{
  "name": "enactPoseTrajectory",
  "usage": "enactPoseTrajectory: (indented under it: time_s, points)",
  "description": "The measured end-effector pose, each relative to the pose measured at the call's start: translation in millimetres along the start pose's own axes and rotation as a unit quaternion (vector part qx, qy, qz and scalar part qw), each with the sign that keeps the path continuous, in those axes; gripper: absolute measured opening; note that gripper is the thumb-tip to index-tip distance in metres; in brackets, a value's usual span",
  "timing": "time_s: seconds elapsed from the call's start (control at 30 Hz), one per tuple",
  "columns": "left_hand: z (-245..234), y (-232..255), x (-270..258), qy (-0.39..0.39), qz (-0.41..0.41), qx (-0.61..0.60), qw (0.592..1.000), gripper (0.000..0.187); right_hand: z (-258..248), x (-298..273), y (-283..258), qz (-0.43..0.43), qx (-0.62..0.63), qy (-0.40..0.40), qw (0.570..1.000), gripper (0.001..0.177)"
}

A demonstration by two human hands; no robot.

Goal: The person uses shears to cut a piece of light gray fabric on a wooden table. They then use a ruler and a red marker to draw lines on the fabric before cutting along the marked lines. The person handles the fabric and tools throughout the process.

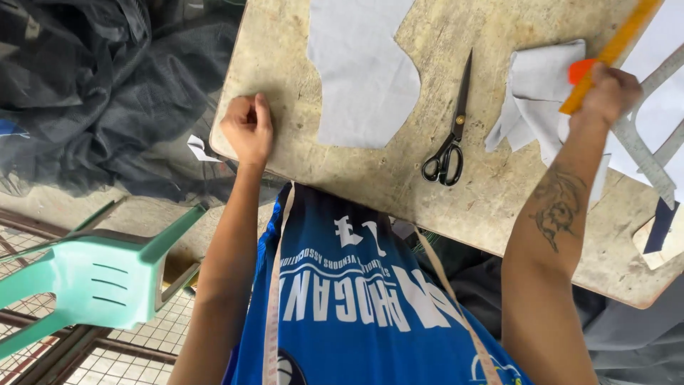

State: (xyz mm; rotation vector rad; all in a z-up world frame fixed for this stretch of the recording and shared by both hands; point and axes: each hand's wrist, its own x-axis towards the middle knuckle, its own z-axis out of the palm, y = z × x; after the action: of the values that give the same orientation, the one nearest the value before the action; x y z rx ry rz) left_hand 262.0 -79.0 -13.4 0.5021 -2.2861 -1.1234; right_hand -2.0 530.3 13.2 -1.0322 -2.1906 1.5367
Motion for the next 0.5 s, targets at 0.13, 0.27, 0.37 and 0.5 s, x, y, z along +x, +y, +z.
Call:
enactPoseTrajectory:
  time_s: [0.13, 0.27, 0.37, 0.5]
  points:
    - [-2.3, 1.3, 5.0, -0.002, -0.009, -0.027, 1.000, 0.052, -42.1, -84.5, -30.8, -0.073, 0.138, -0.029, 0.987, 0.013]
    - [-26.2, 42.4, 21.7, -0.117, -0.094, -0.154, 0.977, 0.051, -42.8, -212.6, 8.5, -0.146, 0.096, -0.305, 0.936, 0.004]
    - [-28.7, 82.6, 28.9, -0.266, -0.060, -0.236, 0.933, 0.040, 15.9, -377.3, -49.7, -0.052, -0.107, -0.519, 0.847, 0.015]
    - [-26.8, 112.5, 18.0, -0.356, -0.142, -0.341, 0.859, 0.058, 73.3, -436.1, -15.5, -0.279, -0.077, -0.639, 0.713, 0.013]
